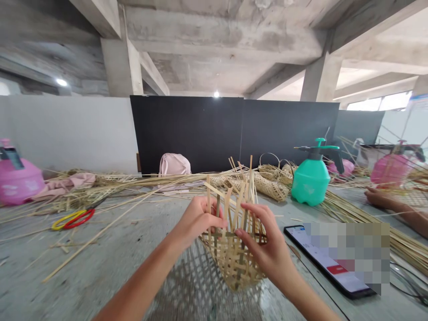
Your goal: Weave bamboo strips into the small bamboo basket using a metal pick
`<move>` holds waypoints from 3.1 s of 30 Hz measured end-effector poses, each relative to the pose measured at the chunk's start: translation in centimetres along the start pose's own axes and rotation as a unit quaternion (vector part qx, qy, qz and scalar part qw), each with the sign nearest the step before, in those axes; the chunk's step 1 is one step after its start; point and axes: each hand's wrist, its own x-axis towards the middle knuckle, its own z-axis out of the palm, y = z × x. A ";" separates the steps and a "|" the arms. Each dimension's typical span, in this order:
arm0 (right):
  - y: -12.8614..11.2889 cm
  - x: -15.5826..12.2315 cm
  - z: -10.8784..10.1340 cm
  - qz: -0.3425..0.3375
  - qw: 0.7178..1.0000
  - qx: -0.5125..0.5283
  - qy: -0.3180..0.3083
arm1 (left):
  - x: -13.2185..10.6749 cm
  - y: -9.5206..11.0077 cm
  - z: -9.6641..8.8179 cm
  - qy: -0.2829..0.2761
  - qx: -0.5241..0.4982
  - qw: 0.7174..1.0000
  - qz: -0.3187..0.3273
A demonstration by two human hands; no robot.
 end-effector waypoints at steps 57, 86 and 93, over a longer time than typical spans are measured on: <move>-1.2 0.6 0.8 0.162 0.966 0.155 0.127 | -0.7 1.0 0.5 -0.055 0.112 0.992 0.013; -0.8 0.9 0.3 0.208 0.956 0.150 0.146 | -0.1 0.7 0.1 -0.061 -0.005 0.997 0.039; -0.7 0.8 0.2 0.229 0.946 0.163 0.158 | -0.6 0.9 2.0 0.094 0.078 0.987 0.108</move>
